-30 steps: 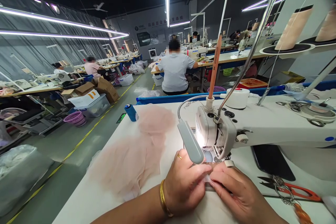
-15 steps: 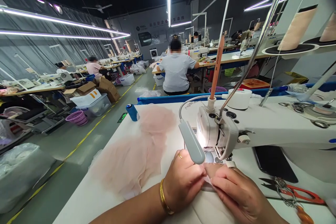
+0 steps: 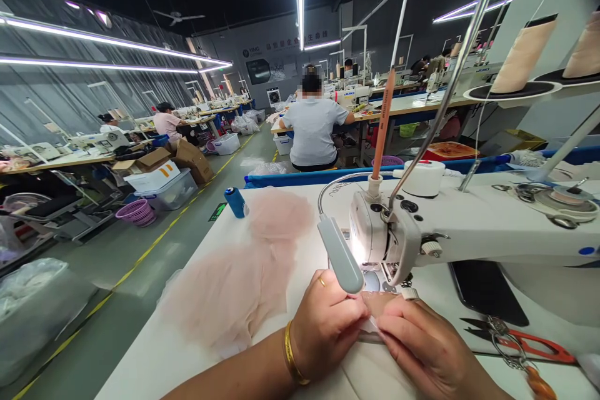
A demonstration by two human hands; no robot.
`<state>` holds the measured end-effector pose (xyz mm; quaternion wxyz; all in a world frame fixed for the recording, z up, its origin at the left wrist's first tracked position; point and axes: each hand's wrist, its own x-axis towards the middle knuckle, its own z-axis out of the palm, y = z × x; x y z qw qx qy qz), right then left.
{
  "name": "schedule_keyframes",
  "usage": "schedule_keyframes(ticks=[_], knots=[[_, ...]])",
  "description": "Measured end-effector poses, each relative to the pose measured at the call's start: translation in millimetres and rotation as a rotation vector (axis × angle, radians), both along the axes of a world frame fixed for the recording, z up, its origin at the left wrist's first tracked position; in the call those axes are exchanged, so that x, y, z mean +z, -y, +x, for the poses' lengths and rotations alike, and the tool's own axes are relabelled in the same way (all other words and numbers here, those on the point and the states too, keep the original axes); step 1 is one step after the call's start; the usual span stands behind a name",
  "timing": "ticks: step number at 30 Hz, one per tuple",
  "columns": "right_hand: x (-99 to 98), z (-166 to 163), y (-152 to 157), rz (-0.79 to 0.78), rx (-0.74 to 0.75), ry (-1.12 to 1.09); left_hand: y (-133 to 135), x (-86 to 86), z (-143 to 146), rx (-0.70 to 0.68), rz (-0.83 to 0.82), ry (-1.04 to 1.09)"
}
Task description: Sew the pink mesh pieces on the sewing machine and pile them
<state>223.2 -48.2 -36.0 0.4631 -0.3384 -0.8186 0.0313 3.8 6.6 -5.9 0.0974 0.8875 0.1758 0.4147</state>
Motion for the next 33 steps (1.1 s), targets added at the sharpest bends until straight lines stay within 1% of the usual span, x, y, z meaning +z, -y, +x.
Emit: schedule_keyframes(ticks=[9,15,18,21,26,33], knots=[[8.4,-4,0,-0.03,-0.024,0.032,2,1.0,3,-0.014,-0.004,0.037],[-2.6,-1,0,-0.013,-0.015,-0.001,2,3.0,2,-0.007,-0.02,0.026],[-5.9,2,-1,-0.007,-0.001,0.001,2,3.4,2,-0.031,-0.02,0.023],[-5.9,4,-1,0.003,0.006,0.004,2,1.3,2,-0.04,-0.02,0.033],[-4.7,2,-1,0.038,-0.001,-0.012,2,-2.6,0,0.001,0.023,0.031],[-4.1,0,0,0.023,-0.029,0.0,3,-0.6,-2,0.02,0.036,0.035]])
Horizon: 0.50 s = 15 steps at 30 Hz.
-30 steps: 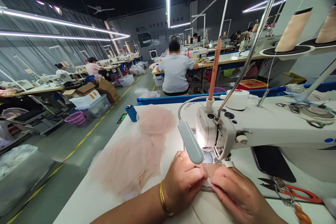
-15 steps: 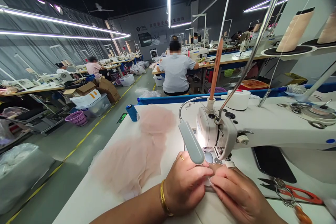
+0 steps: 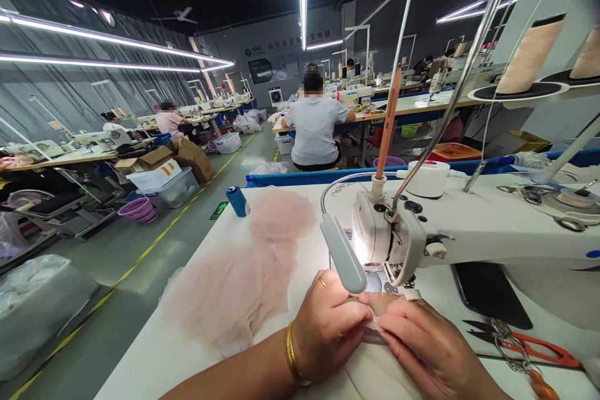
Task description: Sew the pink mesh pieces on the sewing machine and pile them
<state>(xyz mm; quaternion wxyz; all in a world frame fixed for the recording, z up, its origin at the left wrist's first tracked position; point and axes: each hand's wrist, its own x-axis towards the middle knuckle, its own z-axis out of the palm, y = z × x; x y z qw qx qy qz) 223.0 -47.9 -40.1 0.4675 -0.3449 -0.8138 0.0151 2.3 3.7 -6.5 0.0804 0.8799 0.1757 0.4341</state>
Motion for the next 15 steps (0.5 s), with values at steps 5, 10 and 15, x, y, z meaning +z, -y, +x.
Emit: schedule_keyframes(ticks=[5,10,15], knots=[[-1.7,-0.7,0.4,-0.003,0.001,0.008,-0.3,-1.3,1.5,-0.034,-0.023,0.015],[0.6,-1.5,-0.2,0.009,0.004,-0.005,-1.3,-0.8,3.0,-0.065,-0.034,0.018],[2.7,-0.7,0.3,0.016,0.0,-0.009,-0.7,1.4,3.7,-0.081,-0.066,0.014]])
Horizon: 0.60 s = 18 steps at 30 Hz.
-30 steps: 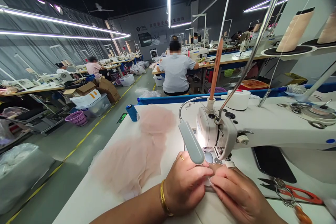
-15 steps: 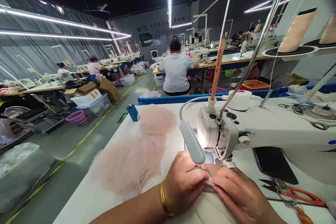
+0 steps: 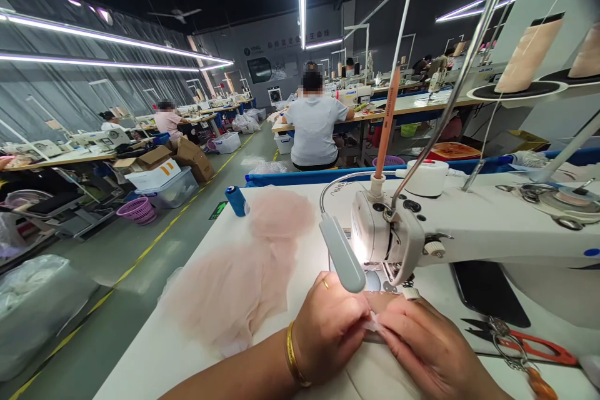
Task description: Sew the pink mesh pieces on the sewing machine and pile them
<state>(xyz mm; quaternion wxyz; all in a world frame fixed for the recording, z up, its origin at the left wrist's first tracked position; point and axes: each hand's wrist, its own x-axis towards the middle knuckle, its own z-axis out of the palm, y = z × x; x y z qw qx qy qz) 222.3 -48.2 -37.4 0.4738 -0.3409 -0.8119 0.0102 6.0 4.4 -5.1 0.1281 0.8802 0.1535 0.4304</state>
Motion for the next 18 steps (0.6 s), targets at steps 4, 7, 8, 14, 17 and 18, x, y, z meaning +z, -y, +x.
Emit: schedule_keyframes(ticks=[4,7,8,14,17,18], knots=[[0.7,0.3,-0.7,0.0,0.009,-0.008,1.6,2.3,1.6,0.005,0.007,0.018],[-1.2,1.9,-1.1,0.021,0.02,-0.001,1.7,2.8,1.8,-0.005,0.017,-0.001],[-2.2,2.6,-0.7,0.029,0.024,0.003,1.5,2.6,1.6,-0.008,0.017,-0.009],[-5.5,3.6,1.1,0.034,0.018,0.022,-0.1,1.1,0.3,0.019,0.055,-0.021],[-7.0,2.6,-0.2,0.038,0.009,0.012,-0.4,1.3,0.2,0.021,0.07,-0.025],[-7.7,2.5,-0.8,0.038,0.005,0.01,-0.4,1.2,0.2,0.017,0.072,-0.023]])
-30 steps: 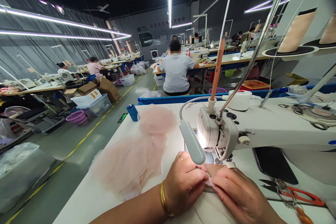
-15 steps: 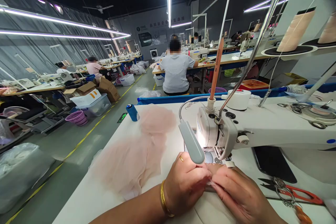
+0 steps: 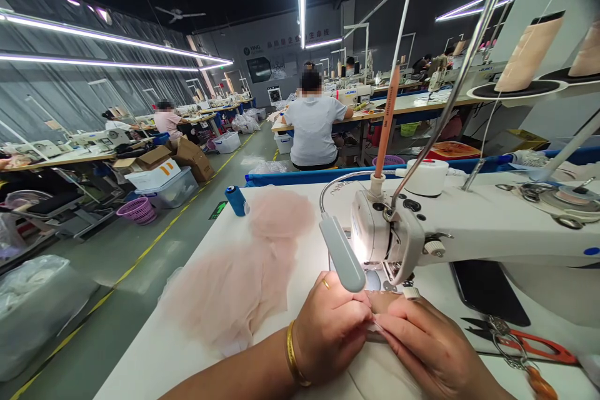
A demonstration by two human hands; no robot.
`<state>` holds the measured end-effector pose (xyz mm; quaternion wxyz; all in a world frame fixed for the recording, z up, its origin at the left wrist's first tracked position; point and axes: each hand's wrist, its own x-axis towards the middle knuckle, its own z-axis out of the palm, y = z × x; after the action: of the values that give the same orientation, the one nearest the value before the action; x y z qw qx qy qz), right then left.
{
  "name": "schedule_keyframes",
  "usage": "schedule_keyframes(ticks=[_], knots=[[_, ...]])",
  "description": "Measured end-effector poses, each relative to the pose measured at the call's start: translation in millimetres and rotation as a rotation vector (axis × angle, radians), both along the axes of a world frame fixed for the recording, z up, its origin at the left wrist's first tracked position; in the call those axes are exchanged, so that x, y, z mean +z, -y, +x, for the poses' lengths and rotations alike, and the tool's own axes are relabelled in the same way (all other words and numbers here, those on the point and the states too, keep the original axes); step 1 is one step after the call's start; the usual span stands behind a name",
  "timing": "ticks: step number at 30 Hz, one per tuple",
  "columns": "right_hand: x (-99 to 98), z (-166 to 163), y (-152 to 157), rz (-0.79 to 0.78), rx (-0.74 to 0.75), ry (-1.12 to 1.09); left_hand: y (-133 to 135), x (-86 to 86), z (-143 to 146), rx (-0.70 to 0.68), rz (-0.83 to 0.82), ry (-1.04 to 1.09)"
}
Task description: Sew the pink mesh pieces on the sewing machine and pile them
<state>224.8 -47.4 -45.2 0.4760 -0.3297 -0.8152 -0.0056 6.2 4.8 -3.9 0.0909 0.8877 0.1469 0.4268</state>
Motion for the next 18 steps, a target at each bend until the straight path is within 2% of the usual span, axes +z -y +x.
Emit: schedule_keyframes(ticks=[18], knots=[[3.9,-0.5,1.3,0.013,-0.025,0.007,1.9,-1.4,0.9,0.034,0.007,0.05]])
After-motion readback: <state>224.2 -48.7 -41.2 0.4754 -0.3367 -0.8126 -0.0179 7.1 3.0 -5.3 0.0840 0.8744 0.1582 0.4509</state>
